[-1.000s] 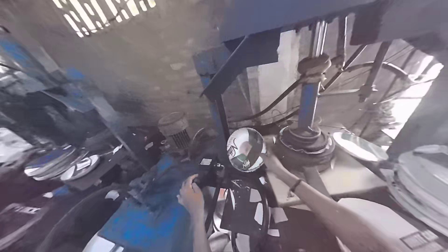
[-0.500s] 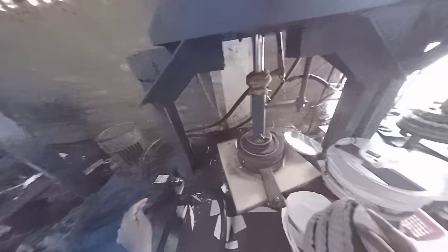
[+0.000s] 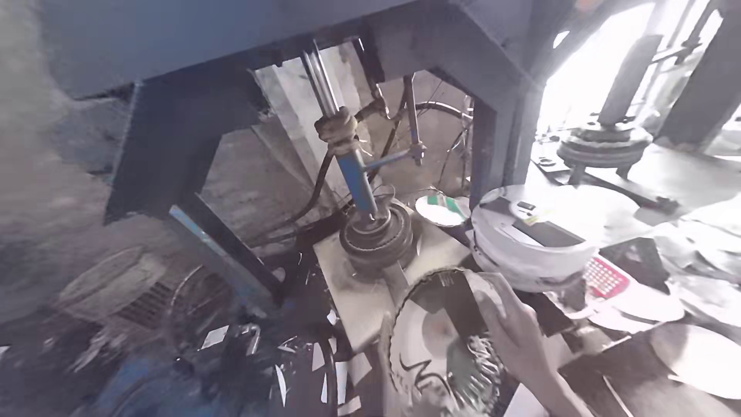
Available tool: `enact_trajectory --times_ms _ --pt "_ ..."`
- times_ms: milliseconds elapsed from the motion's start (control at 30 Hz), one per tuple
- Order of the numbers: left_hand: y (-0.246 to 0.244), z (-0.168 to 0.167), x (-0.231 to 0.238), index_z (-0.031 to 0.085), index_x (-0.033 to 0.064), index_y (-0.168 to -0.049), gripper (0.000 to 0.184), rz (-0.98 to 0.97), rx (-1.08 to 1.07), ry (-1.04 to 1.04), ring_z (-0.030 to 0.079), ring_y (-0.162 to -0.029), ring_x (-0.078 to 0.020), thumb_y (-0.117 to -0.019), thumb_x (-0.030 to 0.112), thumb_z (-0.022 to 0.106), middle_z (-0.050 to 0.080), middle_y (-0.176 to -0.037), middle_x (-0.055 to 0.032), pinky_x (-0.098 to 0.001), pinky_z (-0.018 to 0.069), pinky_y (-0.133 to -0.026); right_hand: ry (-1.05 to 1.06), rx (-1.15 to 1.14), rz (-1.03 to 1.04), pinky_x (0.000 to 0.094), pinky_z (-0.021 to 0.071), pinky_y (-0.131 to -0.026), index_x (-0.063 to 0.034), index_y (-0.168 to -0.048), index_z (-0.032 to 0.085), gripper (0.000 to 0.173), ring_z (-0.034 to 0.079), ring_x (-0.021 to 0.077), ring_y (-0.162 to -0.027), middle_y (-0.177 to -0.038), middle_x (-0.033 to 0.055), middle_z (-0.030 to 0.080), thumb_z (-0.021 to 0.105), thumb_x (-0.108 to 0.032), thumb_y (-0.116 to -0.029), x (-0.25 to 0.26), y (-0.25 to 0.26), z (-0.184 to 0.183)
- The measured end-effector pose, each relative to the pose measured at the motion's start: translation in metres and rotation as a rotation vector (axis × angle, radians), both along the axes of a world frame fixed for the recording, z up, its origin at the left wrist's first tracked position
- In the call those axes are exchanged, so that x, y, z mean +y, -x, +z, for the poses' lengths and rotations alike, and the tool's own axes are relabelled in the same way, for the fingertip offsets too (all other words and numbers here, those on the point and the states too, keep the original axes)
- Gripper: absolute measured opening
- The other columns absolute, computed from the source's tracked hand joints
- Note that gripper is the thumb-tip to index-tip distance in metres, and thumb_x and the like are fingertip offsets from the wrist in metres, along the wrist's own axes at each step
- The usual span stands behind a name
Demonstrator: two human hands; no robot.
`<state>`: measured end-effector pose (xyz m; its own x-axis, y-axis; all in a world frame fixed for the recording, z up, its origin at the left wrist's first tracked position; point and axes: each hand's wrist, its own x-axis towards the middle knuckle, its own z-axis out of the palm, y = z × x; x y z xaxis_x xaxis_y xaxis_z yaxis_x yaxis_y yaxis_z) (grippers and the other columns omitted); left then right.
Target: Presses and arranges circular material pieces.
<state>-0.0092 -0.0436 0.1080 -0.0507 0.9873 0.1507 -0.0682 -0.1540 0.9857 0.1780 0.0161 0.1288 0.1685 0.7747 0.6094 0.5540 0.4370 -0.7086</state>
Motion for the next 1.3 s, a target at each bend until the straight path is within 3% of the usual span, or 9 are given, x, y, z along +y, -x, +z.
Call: enact_trajectory --times_ms 200,333,433,533,667,867,1000,1133,1300 --pt "0.025 -0.032 0.002 0.034 -0.0126 -0.144 0.045 0.350 -0.177 -0.057 0.061 -0.106 -0.0005 -0.1035 0.003 0.044 0.059 -0.124 -0.0089 -0.0209 0.0510 -0.095 -0.259 -0.232 -0.445 0.0493 0.0517 -0.095 0.0159 -0.130 0.057 0.039 0.066 0.0426 -0.112 -0.126 0.0355 0.063 0.047 -0.006 -0.0993 -0.002 -0.022 0.032" --pt "0.036 -0.004 -0.003 0.055 0.0025 -0.121 0.027 0.376 -0.385 0.006 0.069 -0.083 0.0002 -0.1019 0.002 0.037 0.072 -0.092 0.0066 -0.0223 0.0585 -0.079 -0.318 -0.174 -0.171 0.0261 0.0475 -0.105 0.0006 -0.120 0.069 0.027 0.063 0.0159 -0.121 -0.126 0.0188 0.067 0.049 -0.003 -0.1027 -0.017 -0.024 0.046" --pt "0.028 -0.001 0.005 0.040 -0.0151 -0.143 0.048 0.145 -0.068 -0.253 0.056 -0.120 0.0021 -0.1018 0.009 0.045 0.057 -0.140 -0.0100 -0.0195 0.0447 -0.105 0.027 -0.014 0.467 0.0350 0.0498 -0.107 0.0063 -0.127 0.067 0.038 0.065 0.0215 -0.124 -0.131 0.0186 0.067 0.040 -0.007 -0.1035 -0.033 -0.003 0.039" --pt "0.024 -0.016 0.017 0.045 -0.0139 -0.142 0.047 0.170 0.133 -0.296 0.057 -0.126 -0.0065 -0.0991 0.004 0.045 0.056 -0.143 -0.0191 -0.0256 0.0460 -0.108 0.325 0.033 0.651 0.0304 0.0450 -0.112 0.0003 -0.145 0.052 0.071 0.058 0.0098 -0.129 -0.145 0.0087 0.060 0.026 -0.054 -0.1080 -0.016 -0.018 0.024" --pt "0.013 -0.012 0.018 0.055 -0.0068 -0.139 0.050 0.155 0.159 -0.150 0.056 -0.123 -0.0197 -0.0903 -0.004 0.046 0.057 -0.135 -0.0234 -0.0319 0.0450 -0.106 0.460 -0.189 0.341 0.0595 0.0510 -0.096 -0.0019 -0.143 0.054 0.048 0.065 0.0387 -0.117 -0.130 0.0227 0.065 0.054 -0.015 -0.0975 -0.002 -0.004 -0.005" --pt "0.053 0.020 0.010 0.063 0.0257 -0.138 0.048 -0.335 -0.063 -0.479 0.049 -0.136 -0.0090 -0.0939 0.044 0.063 0.057 -0.146 0.0053 -0.0298 0.0388 -0.114 0.473 0.257 0.869 0.0133 0.0483 -0.097 0.0099 -0.132 0.053 0.048 0.058 -0.0067 -0.111 -0.125 0.0030 0.064 0.053 -0.004 -0.0863 -0.037 -0.022 0.049" --pt "0.040 0.030 -0.018 0.063 0.0145 -0.132 0.046 -0.257 -0.042 -0.663 0.051 -0.138 -0.0227 -0.1026 0.048 0.052 0.058 -0.145 -0.0070 -0.0405 0.0413 -0.116 0.013 0.068 0.652 0.0244 0.0423 -0.110 0.0169 -0.133 0.055 0.049 0.055 0.0145 -0.129 -0.135 0.0284 0.058 0.055 -0.013 -0.0936 -0.088 0.008 0.047" --pt "-0.010 0.014 -0.055 0.050 0.0128 -0.139 0.049 0.147 0.099 -0.507 0.055 -0.128 -0.0028 -0.0984 0.036 0.065 0.061 -0.139 0.0033 -0.0283 0.0465 -0.110 -0.326 -0.079 0.322 0.0257 0.0315 -0.121 -0.0118 -0.139 0.056 0.037 0.038 0.0087 -0.146 -0.152 0.0081 0.047 0.052 -0.022 -0.1033 -0.112 0.056 -0.036" --pt "-0.004 0.013 -0.051 0.028 -0.0157 -0.145 0.088 0.272 0.107 -0.388 0.050 -0.132 -0.0042 -0.0964 0.050 0.062 0.051 -0.145 -0.0186 -0.0237 0.0434 -0.110 -0.028 0.071 0.563 0.0241 0.0400 -0.116 -0.0009 -0.140 0.056 0.039 0.047 0.0062 -0.139 -0.150 0.0108 0.053 0.050 -0.009 -0.1019 -0.083 0.040 -0.027"
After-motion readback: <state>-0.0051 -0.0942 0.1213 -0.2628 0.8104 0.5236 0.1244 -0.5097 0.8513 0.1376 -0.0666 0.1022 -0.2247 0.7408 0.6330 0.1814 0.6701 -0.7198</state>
